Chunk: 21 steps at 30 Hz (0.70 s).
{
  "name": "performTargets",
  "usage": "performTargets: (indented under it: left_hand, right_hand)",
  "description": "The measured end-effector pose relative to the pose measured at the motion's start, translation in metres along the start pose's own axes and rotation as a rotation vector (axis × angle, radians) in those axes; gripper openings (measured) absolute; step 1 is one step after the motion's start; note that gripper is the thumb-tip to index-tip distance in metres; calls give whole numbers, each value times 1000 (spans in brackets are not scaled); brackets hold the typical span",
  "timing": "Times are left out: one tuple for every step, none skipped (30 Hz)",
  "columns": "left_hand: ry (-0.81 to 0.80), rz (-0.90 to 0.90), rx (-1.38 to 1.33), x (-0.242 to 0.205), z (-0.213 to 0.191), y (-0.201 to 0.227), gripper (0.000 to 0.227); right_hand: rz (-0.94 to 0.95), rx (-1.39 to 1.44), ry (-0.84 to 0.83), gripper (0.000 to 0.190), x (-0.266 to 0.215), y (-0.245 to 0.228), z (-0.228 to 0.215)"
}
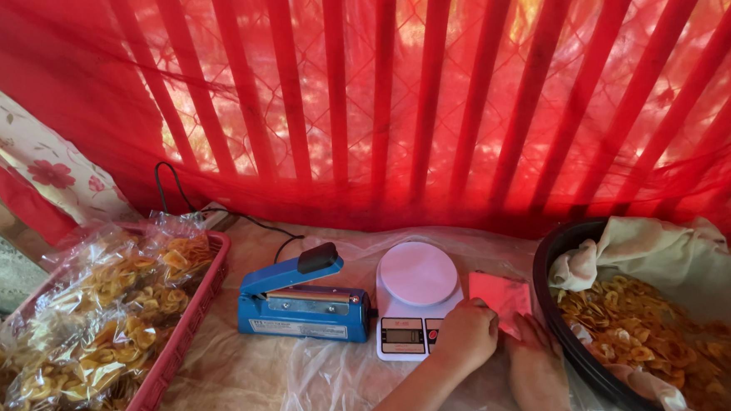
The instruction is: The person places pieces of dried fruit into a plastic bag, weighs the bag on a digital scale, and seals the bag using a manual heat sealer.
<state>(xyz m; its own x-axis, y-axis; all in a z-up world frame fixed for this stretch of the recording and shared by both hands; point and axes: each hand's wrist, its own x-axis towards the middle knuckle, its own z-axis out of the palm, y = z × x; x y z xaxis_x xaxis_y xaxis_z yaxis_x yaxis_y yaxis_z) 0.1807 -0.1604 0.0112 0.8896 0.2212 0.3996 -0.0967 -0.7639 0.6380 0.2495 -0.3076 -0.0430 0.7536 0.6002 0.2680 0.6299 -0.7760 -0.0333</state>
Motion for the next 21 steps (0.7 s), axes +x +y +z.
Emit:
performTargets:
  left_hand:
    - [4,17,-54,0,-5,1,23]
    - [8,35,-109,0,-10,3,33]
    - [-52,16,-187,3,-18,5,38]
    - [-112,-3,-265,7,-26,8,43]
    - [-175,-26,-345,7,-35,11,49]
    - [-195,-75,-440,5,-44,13,52]
    - [-213,-122,-535,2,-53,15,56]
    - [-231,-169,-631,-2,-62,16,61]
    - [-249,-177,-688,-5,-70,15,66]
    - [-268,-185,-745,-8,-76,14,70]
    - [-290,-195,-803,-11,-80,13,75]
    - [-305,-187,-871,-16,-82,12,76]
    - [-323,-175,-935,-20,-83,10,76]
    - [-341,-163,-999,-25,-82,10,77]
    - [-322,-239,-1027,-29,-79,13,73]
    - [-303,-315,-1054,-34,-75,16,69]
    - [-276,-393,-1086,-36,-72,17,65]
    - [-237,-444,-1184,-39,-70,17,58]
    - [-201,-499,-1279,-45,-70,16,52]
    - [-163,-554,-1373,-49,-69,14,45]
    - [-129,-536,-1336,-52,-66,12,37]
  right_hand:
    - [-6,2,27,30,-4,-2,-4]
    - [-12,5,55,27,-9,-2,-8]
    - [-57,111,155,27,-11,-3,-13]
    - [-101,217,255,28,-14,-3,-18]
    - [-145,325,351,29,-20,-4,-23]
    - [-141,370,354,30,-25,-3,-28]
    - [-139,414,358,31,-30,0,-33]
    - [-137,458,362,32,-34,2,-40]
    - [-41,568,385,28,-39,5,-46]
    - [57,677,406,24,-45,7,-53]
    - [159,785,423,21,-50,8,-58]
    - [184,882,401,21,-49,13,-64]
    - [209,981,384,21,-42,20,-71]
    - [234,1080,367,22,-37,25,-75]
    - [281,1188,339,23,-32,24,-77]
    - [327,1297,310,24,-28,22,-76]
    - [369,1401,273,25,-25,22,-76]
    - [376,1409,278,25,-23,23,-73]
    - [388,1421,282,25,-22,22,-68]
    - [400,1434,287,25,-20,20,-62]
    - [390,1463,304,25,-22,19,-56]
